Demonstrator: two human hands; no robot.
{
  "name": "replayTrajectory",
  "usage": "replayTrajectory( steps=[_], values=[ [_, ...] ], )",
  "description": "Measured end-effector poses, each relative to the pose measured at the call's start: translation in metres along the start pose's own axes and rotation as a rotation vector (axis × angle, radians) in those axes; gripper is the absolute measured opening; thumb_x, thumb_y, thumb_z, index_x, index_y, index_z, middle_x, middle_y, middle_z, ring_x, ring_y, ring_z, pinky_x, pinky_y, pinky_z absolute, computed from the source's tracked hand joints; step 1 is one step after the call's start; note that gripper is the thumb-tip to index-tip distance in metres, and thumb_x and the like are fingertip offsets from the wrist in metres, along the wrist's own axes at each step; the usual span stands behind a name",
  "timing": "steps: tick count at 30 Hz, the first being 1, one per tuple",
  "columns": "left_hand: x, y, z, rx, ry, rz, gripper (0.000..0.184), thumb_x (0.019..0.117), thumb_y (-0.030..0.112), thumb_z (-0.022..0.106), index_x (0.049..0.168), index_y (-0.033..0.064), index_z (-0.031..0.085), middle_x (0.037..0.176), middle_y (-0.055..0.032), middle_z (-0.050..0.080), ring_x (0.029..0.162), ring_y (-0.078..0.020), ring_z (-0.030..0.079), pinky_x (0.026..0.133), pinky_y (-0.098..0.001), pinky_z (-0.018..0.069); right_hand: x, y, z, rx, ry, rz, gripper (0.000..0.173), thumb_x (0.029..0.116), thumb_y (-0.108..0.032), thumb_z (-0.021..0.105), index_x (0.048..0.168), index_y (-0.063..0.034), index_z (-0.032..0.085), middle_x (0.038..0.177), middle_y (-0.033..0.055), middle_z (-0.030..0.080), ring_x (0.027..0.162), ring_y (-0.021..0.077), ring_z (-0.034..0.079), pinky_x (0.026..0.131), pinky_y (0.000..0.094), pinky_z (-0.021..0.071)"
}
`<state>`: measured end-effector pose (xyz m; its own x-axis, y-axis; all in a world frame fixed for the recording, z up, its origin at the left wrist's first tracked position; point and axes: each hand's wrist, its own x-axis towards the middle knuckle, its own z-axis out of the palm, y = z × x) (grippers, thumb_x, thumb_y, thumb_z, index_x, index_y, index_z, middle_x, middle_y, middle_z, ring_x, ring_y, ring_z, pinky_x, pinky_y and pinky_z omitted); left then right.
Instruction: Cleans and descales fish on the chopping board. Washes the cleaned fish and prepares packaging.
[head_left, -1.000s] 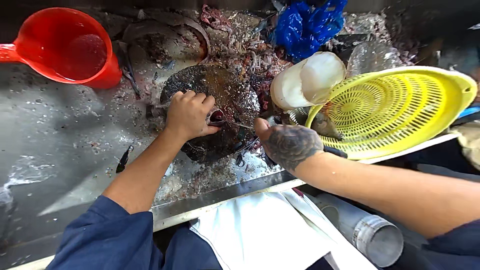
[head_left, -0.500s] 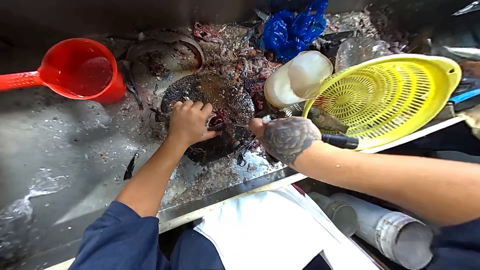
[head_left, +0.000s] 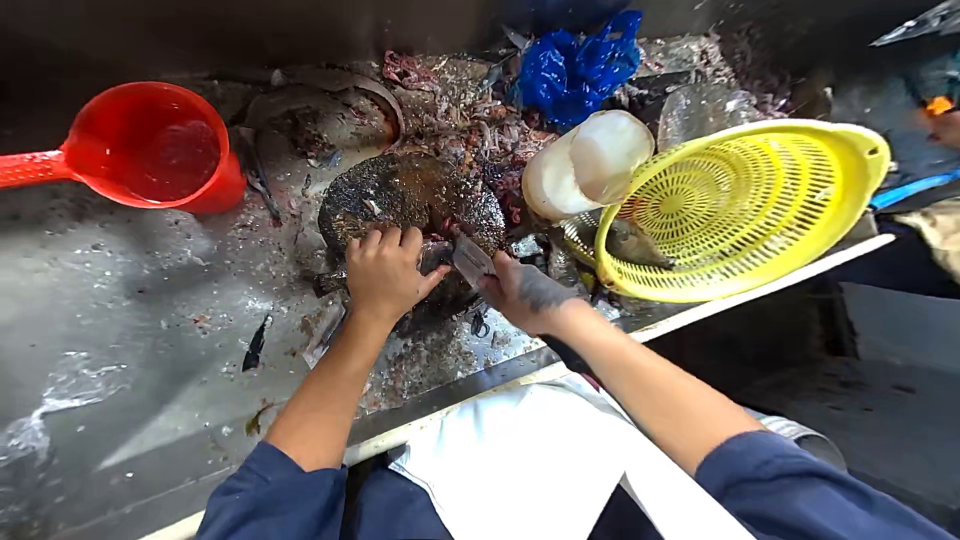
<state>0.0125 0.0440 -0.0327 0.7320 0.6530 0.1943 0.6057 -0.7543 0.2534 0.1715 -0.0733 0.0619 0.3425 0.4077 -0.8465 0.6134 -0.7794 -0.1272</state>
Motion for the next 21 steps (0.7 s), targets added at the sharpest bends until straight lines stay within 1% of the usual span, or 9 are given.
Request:
replayTrajectory(
  steps=[1, 2, 3, 5, 6, 8, 10, 15, 21],
  values=[
    [0.0, 0.0, 0.0, 0.005, 0.007, 0.006, 0.067, 0.0764, 0.081, 0.062, 0.087, 0.0144, 0.068, 0.079, -0.0079, 0.066, 0.078, -0.031, 0.066, 0.068, -0.0502, 0.0488, 0.012, 0.02, 0.004, 0.218, -0.031, -0.037, 0.039, 0.1118, -0.043, 0.039, 0.132, -0.0101, 0.044, 0.08, 0.0117, 0.056, 0.057, 0.0229, 0.06, 0.053, 0.0388, 0.0548],
    [0.0, 0.0, 0.0, 0.006, 0.012, 0.009, 0.068, 0.0763, 0.081, 0.061, 0.087, 0.0143, 0.068, 0.08, -0.0079, 0.066, 0.079, -0.031, 0.066, 0.069, -0.0502, 0.0488, 0.02, 0.037, 0.008, 0.443, -0.024, -0.033, 0.041, 0.1112, -0.045, 0.039, 0.134, -0.0112, 0.043, 0.075, 0.0088, 0.053, 0.051, 0.0191, 0.055, 0.048, 0.0358, 0.053],
    [0.001, 0.0, 0.001, 0.004, 0.02, 0.011, 0.069, 0.076, 0.082, 0.061, 0.086, 0.0141, 0.068, 0.079, -0.008, 0.066, 0.079, -0.0312, 0.066, 0.069, -0.0505, 0.0488, 0.024, 0.05, 0.007, 0.597, 0.022, -0.005, 0.043, 0.1108, -0.046, 0.04, 0.137, -0.0125, 0.044, 0.075, 0.0089, 0.054, 0.051, 0.0187, 0.054, 0.048, 0.0367, 0.0524],
    [-0.001, 0.0, 0.001, 0.001, 0.026, 0.015, 0.069, 0.0749, 0.081, 0.062, 0.086, 0.0133, 0.068, 0.079, -0.0081, 0.066, 0.079, -0.031, 0.066, 0.068, -0.0499, 0.0482, 0.024, 0.074, -0.005, 0.601, 0.105, 0.039, 0.045, 0.111, -0.046, 0.04, 0.141, -0.0127, 0.043, 0.08, 0.0128, 0.057, 0.054, 0.0223, 0.056, 0.05, 0.0414, 0.0524],
    [-0.001, -0.002, 0.001, 0.004, 0.029, 0.021, 0.07, 0.0746, 0.081, 0.063, 0.086, 0.0128, 0.068, 0.08, -0.0085, 0.066, 0.079, -0.0311, 0.066, 0.068, -0.0499, 0.0484, 0.02, 0.082, -0.014, 0.482, 0.129, 0.021, 0.043, 0.1113, -0.044, 0.04, 0.137, -0.0106, 0.044, 0.078, 0.0127, 0.057, 0.053, 0.0222, 0.057, 0.05, 0.0406, 0.0532],
    [-0.001, -0.003, 0.001, 0.008, 0.024, 0.034, 0.072, 0.0744, 0.082, 0.062, 0.088, 0.0117, 0.068, 0.083, -0.0099, 0.069, 0.082, -0.0319, 0.068, 0.07, -0.0512, 0.0498, 0.004, 0.086, -0.032, 0.09, 0.154, -0.078, 0.035, 0.1106, -0.038, 0.045, 0.127, -0.008, 0.051, 0.084, 0.0144, 0.063, 0.067, 0.0274, 0.065, 0.062, 0.0471, 0.0565],
    [-0.002, -0.003, 0.0, 0.014, 0.034, 0.05, 0.075, 0.0749, 0.084, 0.06, 0.089, 0.0103, 0.068, 0.085, -0.0108, 0.07, 0.084, -0.0327, 0.068, 0.072, -0.0521, 0.051, -0.02, 0.073, -0.039, -0.264, 0.236, -0.112, 0.028, 0.1081, -0.04, 0.05, 0.119, -0.0148, 0.057, 0.086, 0.0131, 0.067, 0.082, 0.0347, 0.07, 0.07, 0.0561, 0.0565],
    [-0.007, -0.003, 0.005, 0.045, 0.14, 0.082, 0.078, 0.0727, 0.087, 0.058, 0.085, 0.0103, 0.066, 0.079, -0.0089, 0.067, 0.078, -0.0303, 0.066, 0.071, -0.0495, 0.0491, -0.051, 0.047, -0.048, -0.684, 0.356, -0.125, 0.025, 0.1077, -0.044, 0.047, 0.122, -0.0293, 0.061, 0.075, 0.0108, 0.067, 0.072, 0.0363, 0.07, 0.058, 0.0527, 0.0541],
    [-0.009, -0.003, 0.006, 0.04, 0.156, 0.141, 0.082, 0.0687, 0.09, 0.059, 0.091, 0.0111, 0.067, 0.081, -0.0084, 0.066, 0.079, -0.0302, 0.063, 0.071, -0.0497, 0.0471, -0.06, 0.041, -0.079, -0.904, 0.361, -0.296, 0.022, 0.1028, -0.022, 0.056, 0.121, -0.0314, 0.065, 0.068, 0.0081, 0.064, 0.067, 0.0334, 0.068, 0.056, 0.049, 0.0524]
  ],
)
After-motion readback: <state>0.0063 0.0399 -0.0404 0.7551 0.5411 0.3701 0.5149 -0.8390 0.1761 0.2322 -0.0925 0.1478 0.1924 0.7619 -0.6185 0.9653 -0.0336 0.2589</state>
